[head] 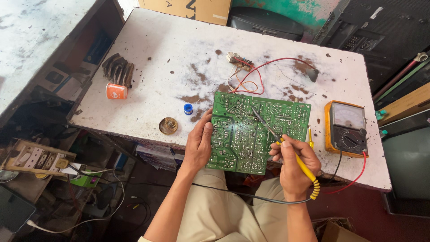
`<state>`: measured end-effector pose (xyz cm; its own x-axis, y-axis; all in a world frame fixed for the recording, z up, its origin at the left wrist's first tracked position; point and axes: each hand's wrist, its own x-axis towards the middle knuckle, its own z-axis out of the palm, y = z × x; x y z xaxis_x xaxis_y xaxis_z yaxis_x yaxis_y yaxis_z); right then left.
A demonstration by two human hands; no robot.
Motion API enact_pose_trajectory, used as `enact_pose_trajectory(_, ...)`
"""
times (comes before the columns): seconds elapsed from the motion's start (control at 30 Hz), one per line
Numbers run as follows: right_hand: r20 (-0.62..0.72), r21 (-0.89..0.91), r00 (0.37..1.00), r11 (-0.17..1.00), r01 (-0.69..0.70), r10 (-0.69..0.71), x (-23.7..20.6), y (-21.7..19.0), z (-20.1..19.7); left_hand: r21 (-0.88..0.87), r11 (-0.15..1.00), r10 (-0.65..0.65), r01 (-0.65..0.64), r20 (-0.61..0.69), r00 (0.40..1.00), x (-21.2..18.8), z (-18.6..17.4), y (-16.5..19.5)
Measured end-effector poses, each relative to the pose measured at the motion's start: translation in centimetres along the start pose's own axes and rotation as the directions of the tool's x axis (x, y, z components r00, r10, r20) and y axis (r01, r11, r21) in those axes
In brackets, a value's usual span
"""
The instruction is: The person applies flux to a green circuit board and uses a soldering iron to reflow solder joints on the back side. They repeatedly heat specific areas while holding the board steady with their other hand.
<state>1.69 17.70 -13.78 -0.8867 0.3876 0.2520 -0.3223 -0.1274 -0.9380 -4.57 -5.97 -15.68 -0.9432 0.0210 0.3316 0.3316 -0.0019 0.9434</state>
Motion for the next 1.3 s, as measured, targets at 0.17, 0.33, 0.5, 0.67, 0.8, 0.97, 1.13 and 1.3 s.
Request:
enact_pose_trajectory(0.17,-0.055,0.201,0.991,0.974,-0.106,0.12,0.6,1.2,-0.7,-0.004,1.0,0.008,-0.008,-0.002,1.0,0.0,0.0,-0.1)
enact_pose_trajectory(0.33,-0.094,0.318,0.96,0.921,-0.224,0.266,1.3,1.7,-1.1,-0.002,1.0,0.013,-0.013,-0.005,1.0,0.0,0.0,-0.1)
enact_pose_trajectory(0.5,-0.07,0.361,0.939,0.886,-0.29,0.336,2.1,1.7,-1.7,0.0,1.0,0.01,-0.01,-0.005,1.0,0.0,0.0,-0.1)
enact_pose_trajectory(0.67,-0.021,0.406,0.909,0.834,-0.373,0.417,2.7,1.8,-2.5,-0.001,1.0,0.007,-0.007,-0.008,1.0,-0.1,0.0,-0.3)
enact_pose_trajectory(0.8,-0.009,0.454,0.867,0.775,-0.439,0.497,2.9,2.0,-3.1,0.003,1.0,-0.012,0.012,-0.012,1.0,0.0,0.0,-0.3)
enact_pose_trajectory(0.97,0.053,0.559,0.848,0.688,-0.463,0.528,1.8,2.4,-5.3,-0.012,1.0,-0.016,0.016,-0.018,1.0,-0.1,0.2,-0.3)
enact_pose_trajectory(1.13,0.078,0.706,0.858,0.579,-0.407,0.508,-1.4,3.0,-10.3,-0.01,1.0,0.012,-0.012,-0.022,1.0,-0.2,0.3,-1.0)
enact_pose_trajectory(1.3,-0.055,0.746,0.929,0.634,-0.205,0.366,-5.7,3.7,-16.3,0.027,1.0,-0.007,0.007,-0.018,1.0,-0.4,0.3,-2.0)
